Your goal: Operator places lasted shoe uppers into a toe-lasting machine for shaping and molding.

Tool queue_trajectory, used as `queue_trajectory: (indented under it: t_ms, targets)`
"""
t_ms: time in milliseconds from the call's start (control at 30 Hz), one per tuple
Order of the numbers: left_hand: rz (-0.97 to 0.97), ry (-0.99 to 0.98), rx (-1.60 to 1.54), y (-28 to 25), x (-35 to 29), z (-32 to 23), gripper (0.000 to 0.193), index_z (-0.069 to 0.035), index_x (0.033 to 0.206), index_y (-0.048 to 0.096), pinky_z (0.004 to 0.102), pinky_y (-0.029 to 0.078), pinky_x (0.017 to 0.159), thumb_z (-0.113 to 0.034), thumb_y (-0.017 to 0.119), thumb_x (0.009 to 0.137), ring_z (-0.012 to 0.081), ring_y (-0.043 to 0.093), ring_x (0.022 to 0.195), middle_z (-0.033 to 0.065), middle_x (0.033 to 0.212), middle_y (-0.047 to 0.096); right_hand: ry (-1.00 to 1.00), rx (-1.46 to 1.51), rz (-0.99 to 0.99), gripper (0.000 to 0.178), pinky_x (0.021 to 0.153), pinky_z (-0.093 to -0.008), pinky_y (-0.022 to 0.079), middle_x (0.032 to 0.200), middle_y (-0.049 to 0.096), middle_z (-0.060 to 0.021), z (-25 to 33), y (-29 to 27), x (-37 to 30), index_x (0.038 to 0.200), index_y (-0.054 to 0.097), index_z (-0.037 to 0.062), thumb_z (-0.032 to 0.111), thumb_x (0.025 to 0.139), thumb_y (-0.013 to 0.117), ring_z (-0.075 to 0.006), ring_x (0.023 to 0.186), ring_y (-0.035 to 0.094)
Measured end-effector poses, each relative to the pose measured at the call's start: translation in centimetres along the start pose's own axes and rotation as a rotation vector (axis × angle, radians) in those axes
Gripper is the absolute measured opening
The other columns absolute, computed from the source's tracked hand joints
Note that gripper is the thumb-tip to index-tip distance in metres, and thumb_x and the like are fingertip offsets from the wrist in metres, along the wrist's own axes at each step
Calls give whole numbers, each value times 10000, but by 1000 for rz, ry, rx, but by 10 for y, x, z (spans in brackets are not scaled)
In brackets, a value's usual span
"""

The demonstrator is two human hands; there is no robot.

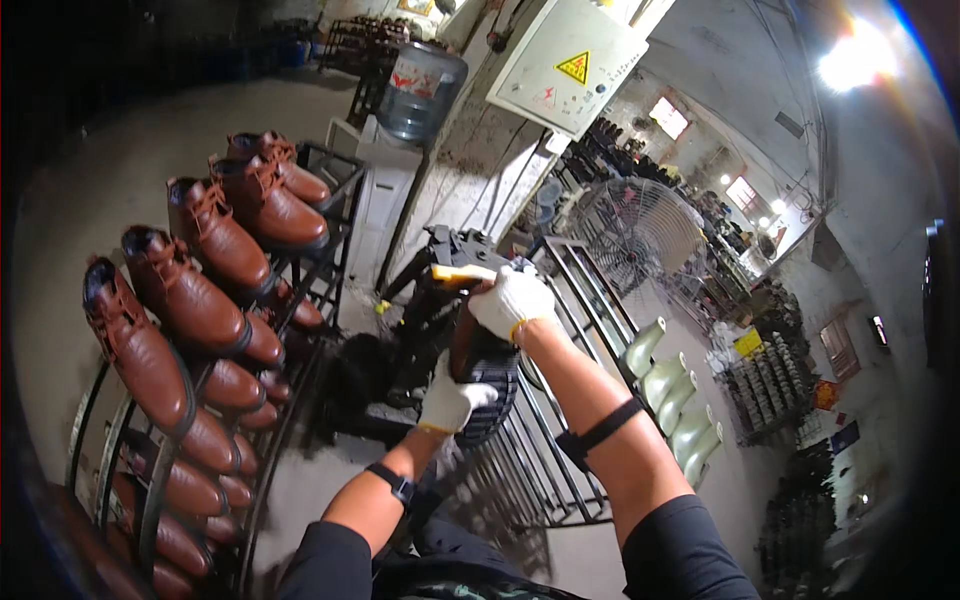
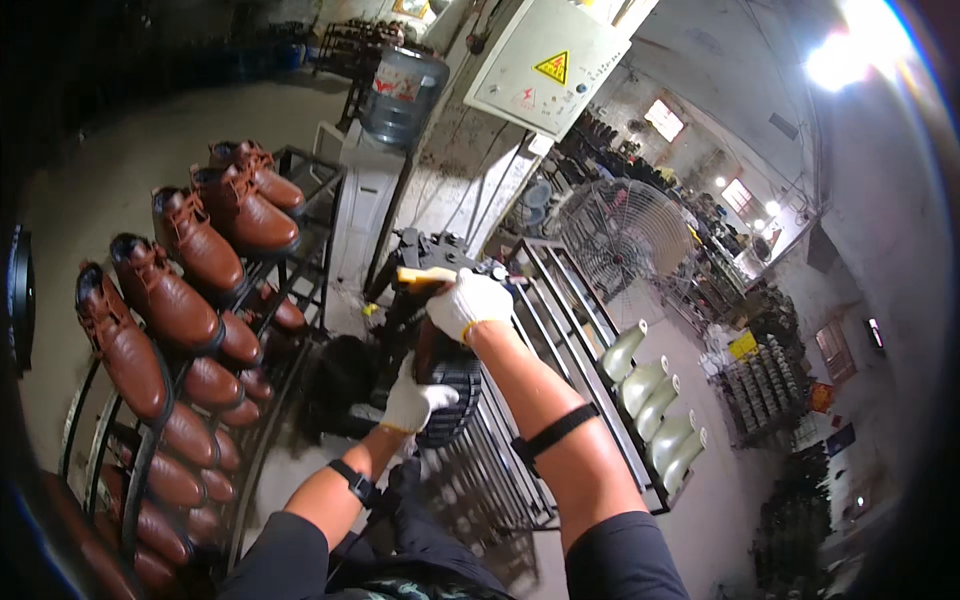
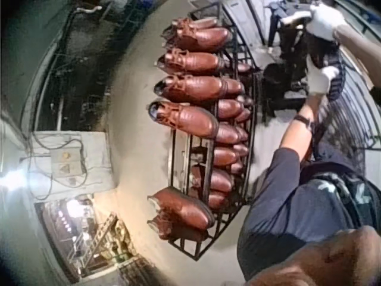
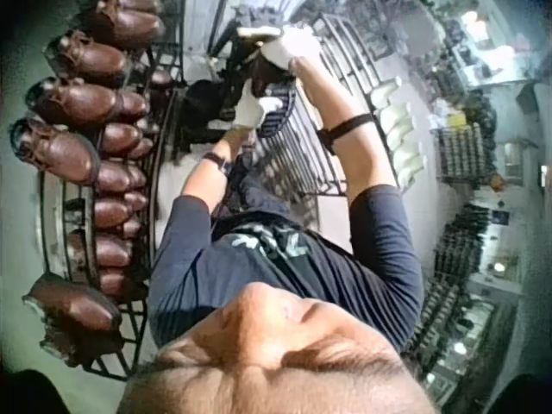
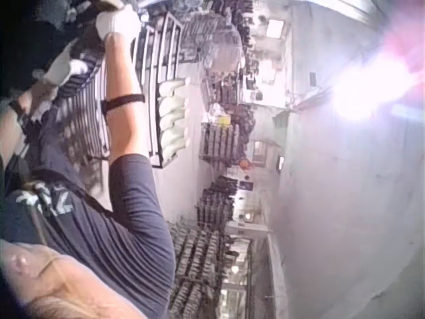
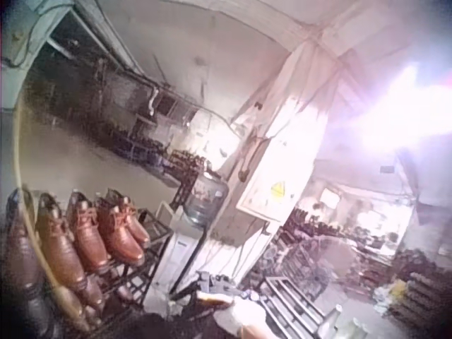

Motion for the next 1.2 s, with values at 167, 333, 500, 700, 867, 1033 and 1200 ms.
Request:
queue_trajectory:
  t_ms: [167, 333, 500, 700, 867, 1033, 1200]
  targets:
    - [-35, -6, 104, -7, -14, 34, 1237, 61, 1600, 307, 451, 461, 1146, -454, 916, 655, 439, 547, 1388, 316, 1504, 540, -165, 237, -379, 344, 874, -449, 588, 1026, 763, -205, -9, 38, -64, 1019, 764, 98, 364, 837, 642, -395, 979, 735]
    - [138, -56, 207, -27, -81, 3, 959, 13, 1563, 400, 425, 464, 1152, -304, 842, 774, 393, 576, 1367, 252, 1499, 576, -68, 228, -425, 272, 737, -484, 578, 850, 712, -223, -41, 60, -175, 876, 679, 51, 314, 844, 740, -424, 834, 713]
    - [399, -446, -619, -15, -234, 275, 779, -73, 1561, 473, 368, 444, 1181, -224, 840, 891, 303, 525, 1425, 125, 1557, 542, -20, 815, 90, 654, 956, -377, 582, 1135, 748, -206, -90, 141, -275, 1294, 654, -23, 301, 763, 859, -313, 1070, 747]
    - [111, -487, -112, 12, -227, 124, 391, -22, 1219, 728, 337, 584, 949, -150, 847, 870, 181, 717, 1059, 65, 1206, 758, -334, 798, 430, 943, 1095, -406, 506, 1338, 656, -248, -148, 109, -233, 1497, 494, -22, 351, 728, 894, -370, 1258, 654]
    - [-168, -208, -111, -9, -246, -47, 491, -40, 974, 694, 355, 581, 765, -254, 1020, 675, 158, 704, 864, 67, 925, 737, -578, 923, 578, 805, 979, -423, 557, 1173, 729, -179, -144, 104, -213, 1325, 658, 63, 415, 658, 939, -383, 1092, 710]
    - [-396, -259, 101, -65, -296, -152, 360, -36, 937, 708, 317, 534, 699, -149, 974, 722, 94, 616, 792, -4, 903, 667, -609, 1283, 612, 678, 956, -378, 559, 1101, 733, -104, -104, 49, -209, 1293, 658, 21, 240, 724, 955, -233, 1019, 707]
    - [-1177, 174, 206, -216, -355, -289, 301, -72, 859, 626, 278, 497, 559, -3, 892, 736, 114, 593, 665, 3, 823, 647, -284, 1040, -305, 831, 1085, -405, 497, 1431, 587, -193, -129, 33, -106, 1502, 500, -6, 138, 775, 876, -315, 1294, 599]
Point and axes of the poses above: each hand's wrist, its own x-axis towards the middle knuckle, its own y-axis out of the palm, z = x × y, the point moved 4 cm from there along x, towards the middle knuckle
